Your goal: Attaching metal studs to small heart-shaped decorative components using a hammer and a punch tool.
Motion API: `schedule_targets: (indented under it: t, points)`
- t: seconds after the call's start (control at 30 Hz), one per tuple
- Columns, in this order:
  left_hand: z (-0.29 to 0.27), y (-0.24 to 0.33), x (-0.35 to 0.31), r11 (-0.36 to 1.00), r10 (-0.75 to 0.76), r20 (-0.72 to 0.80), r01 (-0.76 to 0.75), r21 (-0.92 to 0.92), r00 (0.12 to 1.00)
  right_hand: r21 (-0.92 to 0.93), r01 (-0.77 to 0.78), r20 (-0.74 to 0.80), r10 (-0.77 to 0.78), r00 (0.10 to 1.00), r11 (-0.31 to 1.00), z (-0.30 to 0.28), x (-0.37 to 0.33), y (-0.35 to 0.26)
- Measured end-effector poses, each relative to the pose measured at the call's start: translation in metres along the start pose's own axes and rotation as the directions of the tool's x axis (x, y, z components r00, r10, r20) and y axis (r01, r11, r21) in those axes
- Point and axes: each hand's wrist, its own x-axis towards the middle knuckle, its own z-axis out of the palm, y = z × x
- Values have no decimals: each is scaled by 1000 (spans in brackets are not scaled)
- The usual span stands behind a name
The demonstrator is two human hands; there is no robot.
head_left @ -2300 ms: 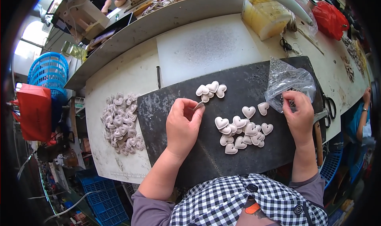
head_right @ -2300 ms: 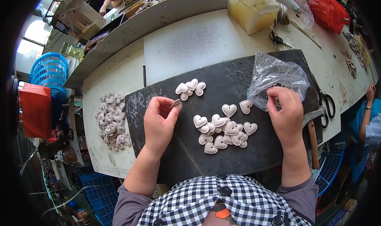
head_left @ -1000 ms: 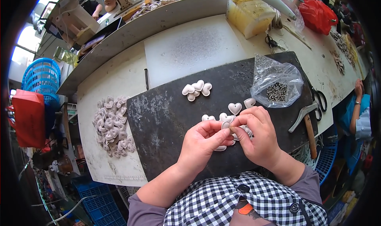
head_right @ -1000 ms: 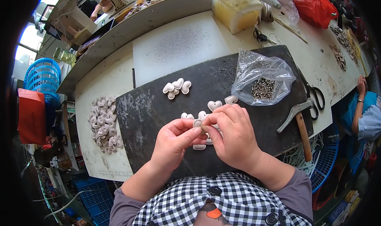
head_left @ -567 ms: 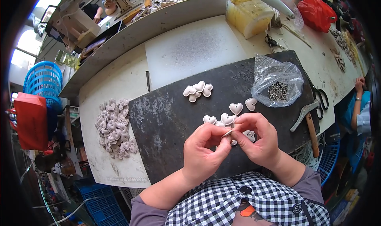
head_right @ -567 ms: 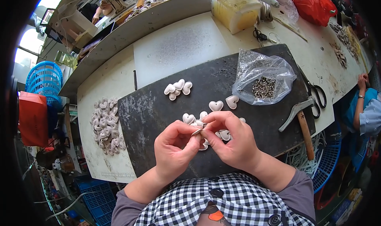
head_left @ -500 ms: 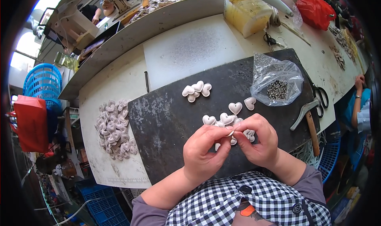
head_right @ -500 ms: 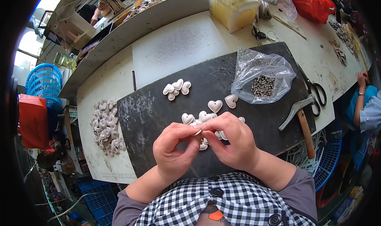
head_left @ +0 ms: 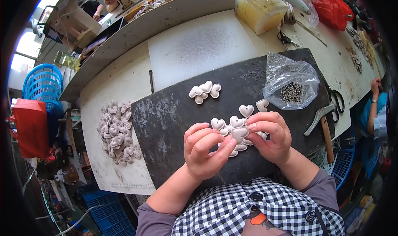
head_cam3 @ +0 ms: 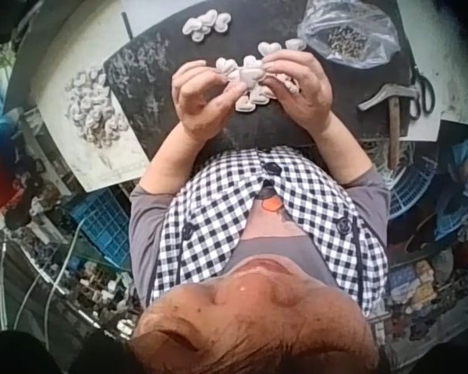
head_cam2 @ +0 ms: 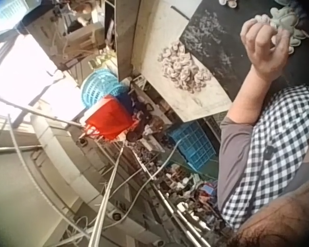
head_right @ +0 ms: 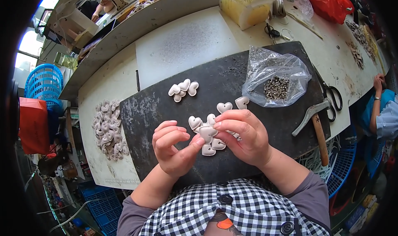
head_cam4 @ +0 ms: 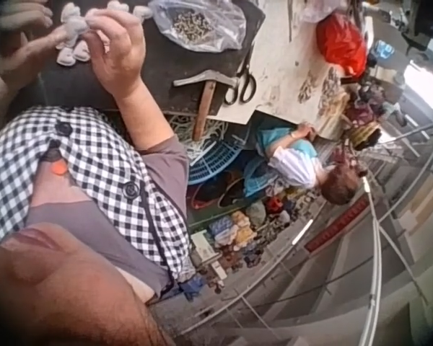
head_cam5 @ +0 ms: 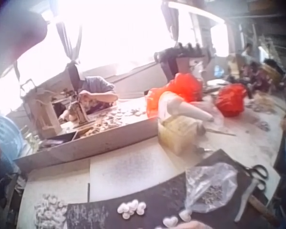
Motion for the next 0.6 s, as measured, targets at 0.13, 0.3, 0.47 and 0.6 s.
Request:
schedule_targets:
  t: [0.13,0.3,0.47,0.6]
  points:
    - [0,1,-2,1000,-29,22,29,-5,999,-63,9,29,-8,1000,998,-1,-4,2]
    - [0,3,3,998,-55,57,57,-30,997,-117,-4,-4,4,1000,993,-2,-5,8]
    - [-9,15,2,723,-469,305,559,-407,829,-301,45,152,1,988,953,-19,1,-11]
    - [-30,-3,2,491,-755,452,867,-90,475,-645,-159,-66,153,986,747,-48,9,10]
